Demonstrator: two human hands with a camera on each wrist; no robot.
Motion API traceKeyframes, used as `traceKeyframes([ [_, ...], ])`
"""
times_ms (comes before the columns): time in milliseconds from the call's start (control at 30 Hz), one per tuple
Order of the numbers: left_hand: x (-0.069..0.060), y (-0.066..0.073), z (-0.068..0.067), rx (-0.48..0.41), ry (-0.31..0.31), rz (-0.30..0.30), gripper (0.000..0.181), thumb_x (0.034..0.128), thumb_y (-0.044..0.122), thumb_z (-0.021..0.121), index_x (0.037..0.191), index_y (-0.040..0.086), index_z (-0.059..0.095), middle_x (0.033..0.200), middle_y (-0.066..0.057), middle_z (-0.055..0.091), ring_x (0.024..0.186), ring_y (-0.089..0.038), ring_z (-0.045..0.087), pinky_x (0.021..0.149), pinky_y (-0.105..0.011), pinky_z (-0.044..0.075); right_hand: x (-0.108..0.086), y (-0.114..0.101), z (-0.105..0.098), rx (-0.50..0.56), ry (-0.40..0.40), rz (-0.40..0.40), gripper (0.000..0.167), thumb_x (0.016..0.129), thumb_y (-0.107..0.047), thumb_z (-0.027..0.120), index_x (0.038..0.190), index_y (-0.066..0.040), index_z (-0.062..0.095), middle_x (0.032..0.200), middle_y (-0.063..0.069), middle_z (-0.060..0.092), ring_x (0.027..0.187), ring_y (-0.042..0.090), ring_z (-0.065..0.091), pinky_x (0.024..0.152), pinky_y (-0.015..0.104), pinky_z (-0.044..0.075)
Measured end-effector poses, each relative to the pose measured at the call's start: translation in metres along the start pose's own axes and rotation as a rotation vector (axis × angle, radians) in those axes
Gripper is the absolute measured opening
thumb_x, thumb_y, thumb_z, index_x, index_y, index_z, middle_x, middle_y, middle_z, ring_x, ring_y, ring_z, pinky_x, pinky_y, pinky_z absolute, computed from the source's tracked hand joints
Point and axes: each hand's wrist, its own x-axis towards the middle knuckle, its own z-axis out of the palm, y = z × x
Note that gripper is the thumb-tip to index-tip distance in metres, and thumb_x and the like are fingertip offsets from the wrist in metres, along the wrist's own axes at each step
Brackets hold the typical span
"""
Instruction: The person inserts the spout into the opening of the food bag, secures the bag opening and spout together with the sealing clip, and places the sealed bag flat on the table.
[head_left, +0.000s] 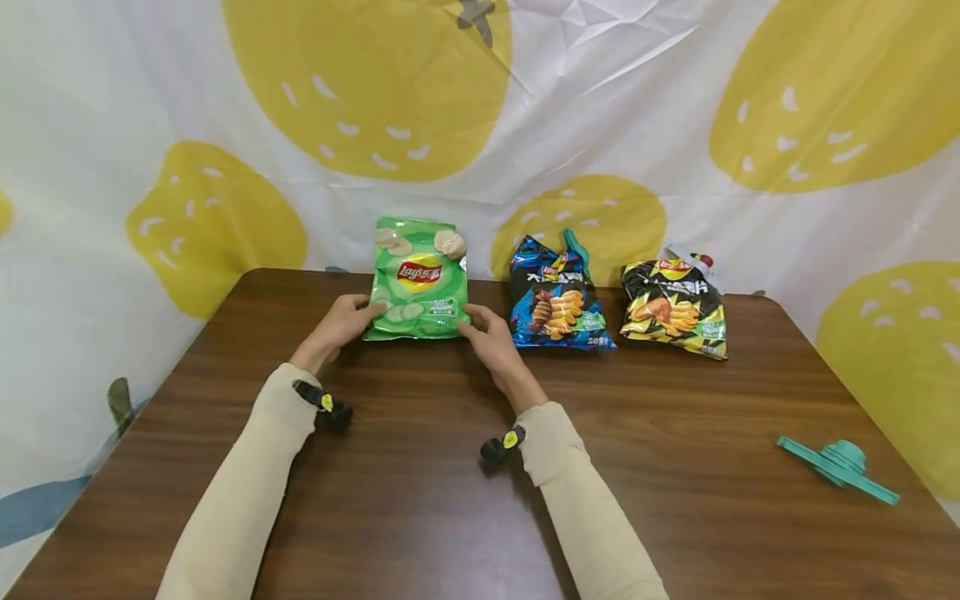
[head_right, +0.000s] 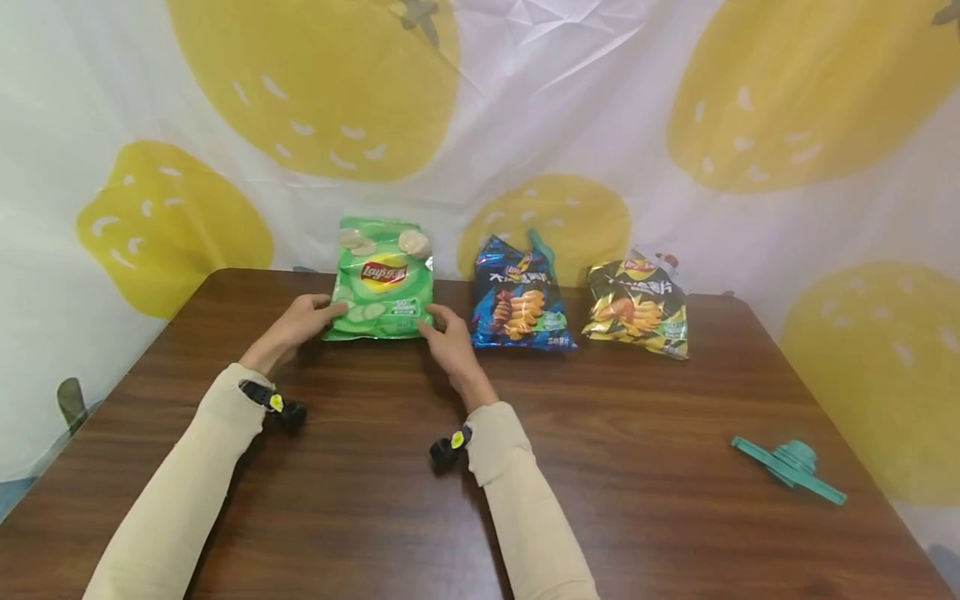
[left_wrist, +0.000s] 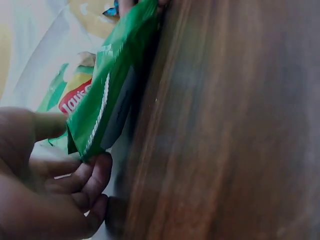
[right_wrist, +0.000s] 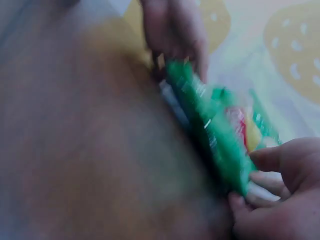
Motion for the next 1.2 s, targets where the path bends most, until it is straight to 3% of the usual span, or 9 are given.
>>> traceKeyframes([
  [133, 0.000, -0.002, -0.005, 0.012, -0.044, 0.015, 0.046, 0.1043, 0.025, 0.051, 0.140, -0.005, 0.051, 0.127, -0.020, 0.057, 0.103, -0.022, 0.051, 0.087, -0.032, 0.043, -0.001, 0.006, 0.002, 0.060, 0.067, -0.075, 0.034, 0.094, -0.001, 0.061, 0.128, 0.001, 0.063, 0.127, 0.020, 0.062, 0.117, 0.029, 0.055, 0.096, 0.038, 0.045],
  [300, 0.000, -0.006, -0.005, -0.008, -0.057, 0.002, 0.049, 0.1038, 0.025, 0.052, 0.145, -0.001, 0.046, 0.139, -0.020, 0.052, 0.116, -0.025, 0.048, 0.096, -0.035, 0.040, -0.002, 0.006, 0.003, 0.062, 0.082, -0.054, 0.031, 0.094, -0.003, 0.062, 0.124, 0.001, 0.065, 0.123, 0.019, 0.063, 0.115, 0.027, 0.056, 0.092, 0.036, 0.045],
  [400, -0.001, -0.007, -0.003, -0.027, -0.051, 0.001, 0.049, 0.1038, 0.024, 0.052, 0.146, 0.000, 0.045, 0.140, -0.020, 0.051, 0.117, -0.025, 0.048, 0.097, -0.035, 0.040, -0.004, 0.000, 0.003, 0.052, 0.019, -0.015, 0.036, 0.096, -0.009, 0.062, 0.131, 0.001, 0.060, 0.132, 0.020, 0.059, 0.122, 0.028, 0.053, 0.099, 0.039, 0.044],
  [533, -0.004, -0.007, -0.004, -0.029, -0.002, 0.005, 0.047, 0.1030, 0.019, 0.051, 0.144, -0.003, 0.046, 0.130, -0.019, 0.055, 0.104, -0.019, 0.051, 0.087, -0.028, 0.042, -0.012, -0.021, 0.005, 0.035, -0.136, 0.039, 0.051, 0.100, -0.019, 0.059, 0.145, 0.001, 0.045, 0.149, 0.019, 0.044, 0.134, 0.029, 0.045, 0.106, 0.045, 0.041],
  [633, -0.006, -0.004, -0.003, -0.047, 0.055, 0.022, 0.043, 0.1019, 0.014, 0.051, 0.141, -0.004, 0.049, 0.117, -0.015, 0.057, 0.090, -0.012, 0.053, 0.077, -0.023, 0.044, -0.018, -0.040, 0.005, -0.053, -0.189, -0.002, 0.057, 0.101, -0.022, 0.058, 0.148, 0.003, 0.039, 0.153, 0.019, 0.039, 0.138, 0.031, 0.041, 0.108, 0.046, 0.040],
  [767, -0.009, 0.012, 0.003, -0.139, 0.100, 0.065, 0.042, 0.1006, 0.011, 0.054, 0.140, -0.004, 0.050, 0.116, -0.018, 0.063, 0.078, -0.005, 0.058, 0.070, -0.020, 0.048, -0.024, -0.058, -0.004, -0.164, -0.114, -0.110, 0.054, 0.100, -0.020, 0.059, 0.145, 0.004, 0.043, 0.148, 0.020, 0.045, 0.137, 0.032, 0.042, 0.109, 0.045, 0.039],
  [933, -0.016, 0.043, 0.019, -0.220, 0.049, 0.153, 0.049, 0.0985, 0.003, 0.056, 0.145, -0.004, 0.043, 0.130, -0.027, 0.060, 0.088, -0.013, 0.066, 0.072, -0.022, 0.053, -0.043, -0.068, -0.033, -0.253, -0.018, -0.187, 0.056, 0.098, -0.022, 0.062, 0.147, -0.006, 0.042, 0.146, 0.018, 0.047, 0.133, 0.031, 0.045, 0.108, 0.046, 0.038],
  [1067, -0.029, 0.064, 0.032, -0.151, 0.001, 0.260, 0.052, 0.0976, -0.001, 0.055, 0.147, -0.003, 0.039, 0.132, -0.028, 0.058, 0.103, -0.031, 0.065, 0.075, -0.028, 0.054, -0.066, -0.069, -0.058, -0.336, -0.030, -0.207, 0.059, 0.098, -0.027, 0.062, 0.150, -0.015, 0.037, 0.152, 0.012, 0.040, 0.140, 0.030, 0.037, 0.111, 0.051, 0.033],
  [1200, -0.047, 0.076, 0.046, -0.053, -0.005, 0.361, 0.052, 0.0959, -0.003, 0.056, 0.146, -0.004, 0.041, 0.132, -0.026, 0.059, 0.109, -0.036, 0.064, 0.081, -0.035, 0.053, -0.089, -0.065, -0.079, -0.379, -0.061, -0.205, 0.058, 0.100, -0.030, 0.060, 0.152, -0.018, 0.036, 0.158, 0.007, 0.033, 0.144, 0.031, 0.032, 0.112, 0.054, 0.032],
])
